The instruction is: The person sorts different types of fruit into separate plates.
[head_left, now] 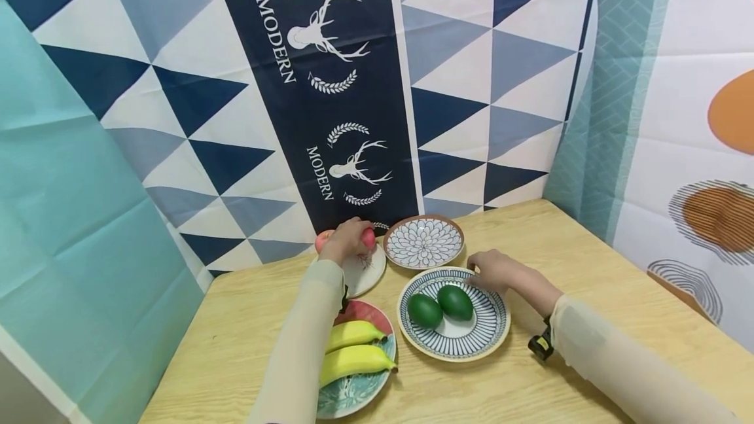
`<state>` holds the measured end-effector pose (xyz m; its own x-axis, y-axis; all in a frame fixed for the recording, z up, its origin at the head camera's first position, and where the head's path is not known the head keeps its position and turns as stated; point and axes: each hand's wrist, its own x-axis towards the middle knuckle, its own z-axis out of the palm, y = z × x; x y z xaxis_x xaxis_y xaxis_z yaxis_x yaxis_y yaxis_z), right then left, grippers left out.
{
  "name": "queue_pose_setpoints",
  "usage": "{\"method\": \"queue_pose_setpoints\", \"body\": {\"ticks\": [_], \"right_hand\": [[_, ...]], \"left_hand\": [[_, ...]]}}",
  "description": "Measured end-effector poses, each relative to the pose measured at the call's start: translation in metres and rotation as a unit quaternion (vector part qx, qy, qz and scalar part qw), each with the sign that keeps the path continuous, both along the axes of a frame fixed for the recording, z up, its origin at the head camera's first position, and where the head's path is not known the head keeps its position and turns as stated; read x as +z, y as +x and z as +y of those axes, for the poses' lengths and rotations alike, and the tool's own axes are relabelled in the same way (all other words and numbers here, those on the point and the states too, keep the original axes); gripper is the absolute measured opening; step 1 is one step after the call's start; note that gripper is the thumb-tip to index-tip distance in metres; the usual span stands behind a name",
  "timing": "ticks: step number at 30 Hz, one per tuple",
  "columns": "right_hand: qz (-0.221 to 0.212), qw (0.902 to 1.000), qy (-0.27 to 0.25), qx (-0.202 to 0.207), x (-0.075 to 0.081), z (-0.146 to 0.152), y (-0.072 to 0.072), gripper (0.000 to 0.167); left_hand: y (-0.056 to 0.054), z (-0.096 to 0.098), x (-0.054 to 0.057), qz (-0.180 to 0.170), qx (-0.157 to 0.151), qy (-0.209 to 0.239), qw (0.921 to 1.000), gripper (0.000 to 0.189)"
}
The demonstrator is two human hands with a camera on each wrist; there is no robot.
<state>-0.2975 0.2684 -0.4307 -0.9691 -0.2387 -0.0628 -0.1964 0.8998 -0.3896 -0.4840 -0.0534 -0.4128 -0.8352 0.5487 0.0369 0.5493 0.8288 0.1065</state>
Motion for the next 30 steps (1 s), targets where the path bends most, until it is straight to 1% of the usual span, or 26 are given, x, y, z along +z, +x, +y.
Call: {"method": "queue_pose_setpoints", "body": {"ticks": [4,8,12,15,17,20,24,26,30], "right_hand": [[-0.023,0.9986,-0.044,-0.02,0.009,0.007,-0.01,0.027],[-0.045,0.9947,-0.082,-0.043,0.019,0.016,-0.029,0.03],[-0.062,0.9924,-0.089,-0.057,0.032,0.019,-0.053,0.035],[-0.056,0.9913,-0.081,-0.087,0.039,0.019,-0.07,0.039],[-0.051,0.989,-0.078,-0.115,0.04,0.02,-0.08,0.04],[-0.059,0.9824,-0.089,-0.153,0.038,0.021,-0.094,0.048],[-0.079,0.9752,-0.095,-0.183,0.033,0.017,-0.108,0.055],[-0.085,0.9719,-0.101,-0.195,0.03,0.013,-0.114,0.049],[-0.092,0.9673,-0.115,-0.207,0.026,0.002,-0.121,0.027]], "left_hand": [[0.002,0.001,0.001,0.004,-0.007,0.003,1.0,0.065],[0.003,0.005,0.003,0.005,-0.013,0.005,0.9999,0.066],[0.004,0.003,0.003,0.005,-0.001,0.003,1.0,0.065],[0.005,0.0,0.004,0.005,0.004,0.008,1.0,0.065],[0.004,0.0,0.004,0.01,-0.003,0.008,0.9999,0.064],[0.003,0.0,0.003,0.014,-0.009,0.011,0.9998,0.064],[0.001,0.0,0.001,0.016,-0.008,0.015,0.9997,0.064],[0.001,0.0,0.0,0.012,-0.002,0.015,0.9998,0.065],[0.002,0.0,0.001,0.007,0.008,0.014,0.9998,0.065]]}}
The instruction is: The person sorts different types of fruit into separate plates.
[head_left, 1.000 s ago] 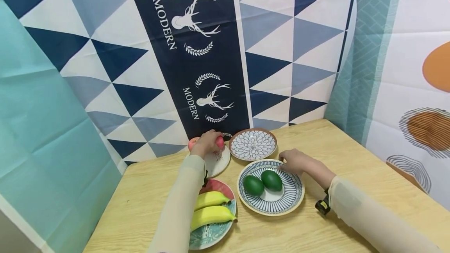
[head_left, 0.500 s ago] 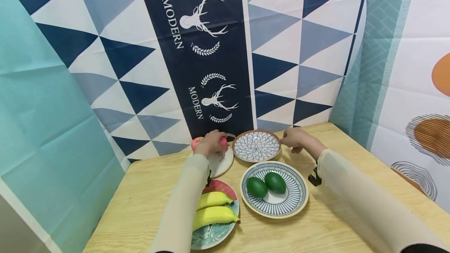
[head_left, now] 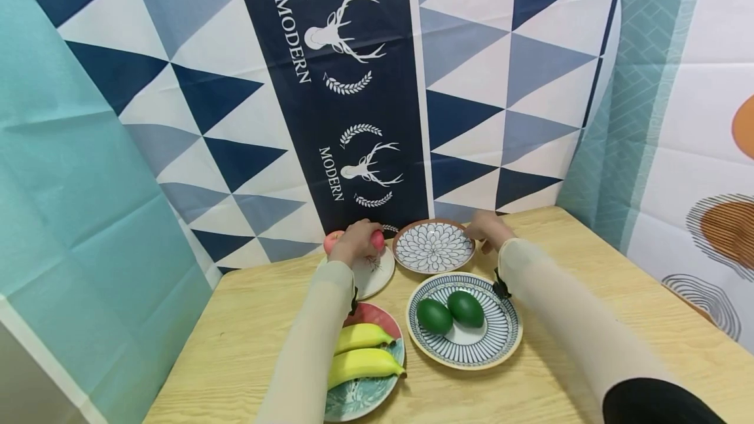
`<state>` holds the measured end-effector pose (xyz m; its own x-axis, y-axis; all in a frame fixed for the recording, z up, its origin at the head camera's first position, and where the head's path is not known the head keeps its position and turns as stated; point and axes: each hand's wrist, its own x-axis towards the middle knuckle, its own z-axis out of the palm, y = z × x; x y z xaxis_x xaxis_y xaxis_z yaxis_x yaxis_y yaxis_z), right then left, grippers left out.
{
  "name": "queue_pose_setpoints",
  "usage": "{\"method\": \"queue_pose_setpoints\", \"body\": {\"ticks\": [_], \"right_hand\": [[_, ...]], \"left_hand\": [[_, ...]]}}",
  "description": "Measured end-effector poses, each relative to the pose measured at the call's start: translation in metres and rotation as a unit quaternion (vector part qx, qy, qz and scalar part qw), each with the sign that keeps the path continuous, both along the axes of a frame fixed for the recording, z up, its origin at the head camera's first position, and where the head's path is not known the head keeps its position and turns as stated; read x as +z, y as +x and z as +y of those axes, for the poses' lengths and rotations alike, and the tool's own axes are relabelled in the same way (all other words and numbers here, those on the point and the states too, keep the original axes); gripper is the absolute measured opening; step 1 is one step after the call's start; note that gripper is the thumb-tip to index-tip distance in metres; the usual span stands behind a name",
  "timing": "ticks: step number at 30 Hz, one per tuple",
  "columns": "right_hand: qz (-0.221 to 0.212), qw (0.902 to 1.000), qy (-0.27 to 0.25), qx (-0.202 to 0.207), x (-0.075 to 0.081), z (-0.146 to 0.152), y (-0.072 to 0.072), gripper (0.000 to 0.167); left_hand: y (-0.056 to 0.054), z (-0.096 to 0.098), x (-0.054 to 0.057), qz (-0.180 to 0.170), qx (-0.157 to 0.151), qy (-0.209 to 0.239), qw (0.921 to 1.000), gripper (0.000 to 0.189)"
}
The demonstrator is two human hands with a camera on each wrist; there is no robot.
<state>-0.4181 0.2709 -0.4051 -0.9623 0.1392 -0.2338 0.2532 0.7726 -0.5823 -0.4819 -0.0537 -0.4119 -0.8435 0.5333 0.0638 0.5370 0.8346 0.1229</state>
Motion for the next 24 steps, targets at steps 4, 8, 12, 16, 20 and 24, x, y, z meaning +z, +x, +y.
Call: {"method": "queue_pose_setpoints", "body": {"ticks": [4,8,12,16,20,24], "right_hand": [[-0.006,0.9999,-0.006,-0.007,-0.002,-0.007,-0.005,0.016],[-0.009,0.9995,0.027,-0.016,-0.003,-0.009,-0.011,0.015],[-0.011,0.998,0.058,-0.02,-0.004,-0.009,-0.015,0.017],[-0.01,0.9976,0.066,-0.02,-0.005,-0.01,-0.018,0.019],[-0.014,0.9972,0.072,-0.014,-0.005,-0.014,-0.019,0.019],[-0.017,0.9971,0.072,-0.014,-0.006,-0.017,-0.018,0.018]], "left_hand": [[0.0,0.001,0.001,0.0,0.004,-0.002,1.0,0.066],[-0.001,0.003,0.003,0.008,-0.006,-0.003,0.9999,0.067],[0.0,0.004,0.004,0.009,-0.014,-0.001,0.9999,0.066],[-0.001,0.003,0.003,0.003,-0.007,0.007,0.9999,0.067],[-0.003,0.0,0.0,0.0,0.002,0.009,1.0,0.067],[-0.003,-0.002,-0.003,-0.004,0.005,0.012,0.9999,0.067]]}}
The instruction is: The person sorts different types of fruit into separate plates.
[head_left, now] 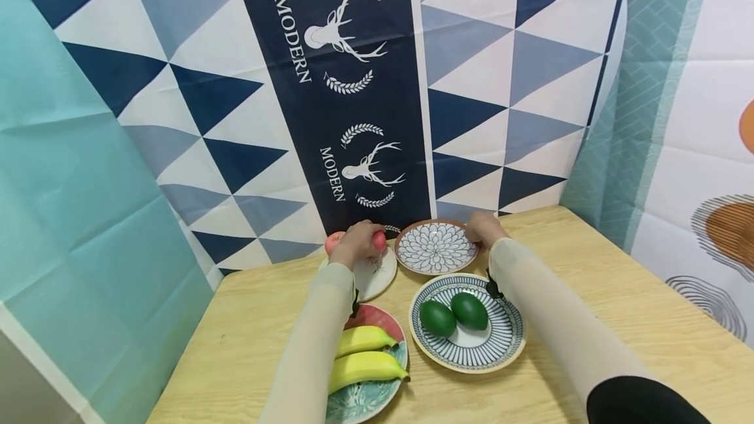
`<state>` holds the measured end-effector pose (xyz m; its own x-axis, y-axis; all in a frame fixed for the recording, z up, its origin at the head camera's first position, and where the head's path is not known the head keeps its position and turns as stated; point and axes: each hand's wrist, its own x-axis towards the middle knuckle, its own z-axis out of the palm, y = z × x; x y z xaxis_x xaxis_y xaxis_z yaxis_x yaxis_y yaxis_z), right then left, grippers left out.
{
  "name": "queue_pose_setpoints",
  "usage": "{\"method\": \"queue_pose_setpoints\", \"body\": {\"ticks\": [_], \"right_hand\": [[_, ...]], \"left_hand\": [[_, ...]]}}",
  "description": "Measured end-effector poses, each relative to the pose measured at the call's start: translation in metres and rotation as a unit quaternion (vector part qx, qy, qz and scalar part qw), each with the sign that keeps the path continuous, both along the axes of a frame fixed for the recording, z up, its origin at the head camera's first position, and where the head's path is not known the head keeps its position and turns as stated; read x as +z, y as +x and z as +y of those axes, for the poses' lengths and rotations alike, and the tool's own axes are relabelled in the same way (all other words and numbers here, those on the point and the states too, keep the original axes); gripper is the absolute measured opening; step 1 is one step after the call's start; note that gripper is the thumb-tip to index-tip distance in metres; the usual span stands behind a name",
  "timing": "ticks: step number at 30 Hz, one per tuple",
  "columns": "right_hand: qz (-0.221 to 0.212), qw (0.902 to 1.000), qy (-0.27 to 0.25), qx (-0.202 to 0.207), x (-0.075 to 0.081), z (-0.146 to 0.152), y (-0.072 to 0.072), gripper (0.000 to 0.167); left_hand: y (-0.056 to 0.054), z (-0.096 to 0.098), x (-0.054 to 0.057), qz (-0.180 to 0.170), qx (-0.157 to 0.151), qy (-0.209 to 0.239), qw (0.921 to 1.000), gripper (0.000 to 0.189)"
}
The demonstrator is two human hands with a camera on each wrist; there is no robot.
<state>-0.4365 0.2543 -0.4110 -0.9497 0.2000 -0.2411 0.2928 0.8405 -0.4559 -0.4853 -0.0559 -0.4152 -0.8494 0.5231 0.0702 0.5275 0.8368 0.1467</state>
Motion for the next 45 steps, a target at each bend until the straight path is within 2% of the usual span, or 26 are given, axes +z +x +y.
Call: {"method": "queue_pose_setpoints", "body": {"ticks": [4,10,14,17,21,27,33,37,45], "right_hand": [[-0.007,0.9999,-0.005,-0.008,-0.001,0.001,0.002,0.017],[-0.012,0.9999,-0.001,0.003,-0.003,0.0,0.002,0.017],[-0.018,0.9998,-0.003,0.001,-0.007,-0.003,0.004,0.015],[-0.019,0.9998,-0.003,0.001,-0.009,-0.006,0.007,0.015],[-0.017,0.9998,-0.001,0.005,-0.008,-0.009,0.009,0.015],[-0.013,0.9998,0.011,0.005,-0.002,-0.006,0.006,0.018],[0.0,0.9998,0.021,0.007,0.002,-0.005,0.001,0.015],[0.008,0.9996,0.026,0.01,0.001,-0.005,0.002,0.014],[0.023,0.9995,0.021,0.001,0.0,-0.004,0.004,0.012]], "left_hand": [[0.002,0.002,-0.002,-0.009,0.001,0.001,1.0,0.067],[0.006,0.003,-0.002,-0.019,0.011,-0.009,0.9997,0.066],[0.008,0.002,0.001,-0.022,0.0,-0.005,0.9997,0.064],[0.01,0.002,0.004,-0.009,-0.017,-0.002,0.9998,0.064],[0.01,0.007,0.009,0.034,-0.045,-0.014,0.9983,0.064],[0.009,0.025,0.026,0.078,-0.093,-0.028,0.9922,0.06],[0.015,0.049,0.043,0.082,-0.111,-0.035,0.9898,0.06],[0.017,0.063,0.044,0.061,-0.114,-0.029,0.9912,0.061],[0.02,0.088,0.033,0.04,-0.111,-0.031,0.9926,0.058]]}}
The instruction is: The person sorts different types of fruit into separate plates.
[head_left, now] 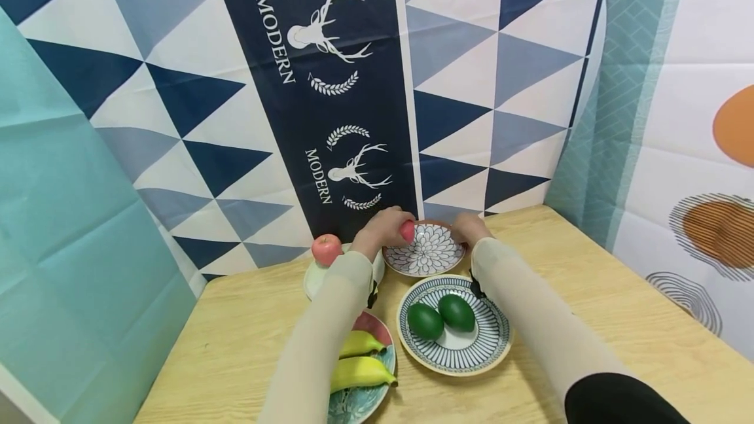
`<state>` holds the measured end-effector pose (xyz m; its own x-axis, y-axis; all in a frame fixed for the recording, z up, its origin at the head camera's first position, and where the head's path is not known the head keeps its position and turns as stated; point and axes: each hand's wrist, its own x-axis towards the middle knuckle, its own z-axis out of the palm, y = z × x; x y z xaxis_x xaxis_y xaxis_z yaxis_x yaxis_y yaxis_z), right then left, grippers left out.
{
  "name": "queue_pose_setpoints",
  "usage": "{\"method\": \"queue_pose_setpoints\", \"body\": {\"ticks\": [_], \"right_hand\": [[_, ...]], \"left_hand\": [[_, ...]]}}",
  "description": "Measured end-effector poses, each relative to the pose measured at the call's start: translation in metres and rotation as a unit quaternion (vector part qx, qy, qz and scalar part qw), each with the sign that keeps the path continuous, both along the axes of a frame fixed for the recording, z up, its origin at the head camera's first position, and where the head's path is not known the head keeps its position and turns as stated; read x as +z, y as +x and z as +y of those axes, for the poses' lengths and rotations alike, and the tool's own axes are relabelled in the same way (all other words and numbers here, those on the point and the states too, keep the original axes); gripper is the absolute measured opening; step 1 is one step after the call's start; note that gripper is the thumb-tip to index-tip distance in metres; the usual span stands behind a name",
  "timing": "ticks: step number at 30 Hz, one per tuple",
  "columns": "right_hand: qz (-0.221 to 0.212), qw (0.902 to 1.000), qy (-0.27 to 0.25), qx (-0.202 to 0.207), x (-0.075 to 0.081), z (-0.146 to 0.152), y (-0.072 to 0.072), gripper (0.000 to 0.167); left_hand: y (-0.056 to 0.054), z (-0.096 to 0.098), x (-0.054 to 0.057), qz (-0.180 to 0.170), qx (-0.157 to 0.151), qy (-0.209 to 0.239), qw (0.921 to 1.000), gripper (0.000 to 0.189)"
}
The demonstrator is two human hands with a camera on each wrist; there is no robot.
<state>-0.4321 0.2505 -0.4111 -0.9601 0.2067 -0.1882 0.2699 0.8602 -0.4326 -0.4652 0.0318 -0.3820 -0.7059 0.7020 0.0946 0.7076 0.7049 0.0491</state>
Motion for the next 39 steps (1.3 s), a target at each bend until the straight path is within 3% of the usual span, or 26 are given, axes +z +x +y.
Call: {"method": "queue_pose_setpoints", "body": {"ticks": [6,10,11,12,18,19,28,35,39], "right_hand": [[-0.004,0.9997,0.016,0.02,-0.002,-0.006,0.0,0.015],[0.002,0.9996,0.013,0.023,-0.003,-0.01,-0.001,0.014],[0.004,0.9997,0.008,0.021,-0.003,-0.011,-0.002,0.013],[0.007,0.9997,0.006,0.021,-0.002,-0.012,-0.002,0.013],[0.007,0.9994,0.024,0.025,0.002,-0.015,-0.004,0.015],[0.004,0.9993,0.027,0.025,0.002,-0.015,-0.005,0.015],[0.002,0.9999,-0.009,0.008,0.004,-0.013,-0.004,0.015],[-0.003,0.9997,-0.005,0.024,0.001,-0.003,0.002,0.011],[-0.006,0.9996,-0.017,0.021,-0.001,0.002,-0.001,0.011]], "left_hand": [[0.004,0.007,-0.015,-0.021,0.0,-0.009,0.9997,0.062],[0.004,0.008,-0.019,-0.03,-0.001,-0.02,0.9994,0.061],[0.003,0.008,-0.019,-0.031,-0.001,-0.023,0.9993,0.061],[-0.009,0.009,-0.029,-0.027,-0.002,-0.02,0.9994,0.061],[-0.014,0.007,-0.031,-0.033,0.002,-0.017,0.9993,0.066],[-0.003,0.005,-0.022,-0.038,0.003,-0.021,0.9991,0.067],[0.004,0.004,-0.02,-0.037,0.011,-0.02,0.9991,0.075],[0.002,0.005,-0.022,-0.046,-0.011,-0.004,0.9989,0.069],[-0.002,-0.003,-0.01,-0.016,-0.012,0.002,0.9998,0.066]]}}
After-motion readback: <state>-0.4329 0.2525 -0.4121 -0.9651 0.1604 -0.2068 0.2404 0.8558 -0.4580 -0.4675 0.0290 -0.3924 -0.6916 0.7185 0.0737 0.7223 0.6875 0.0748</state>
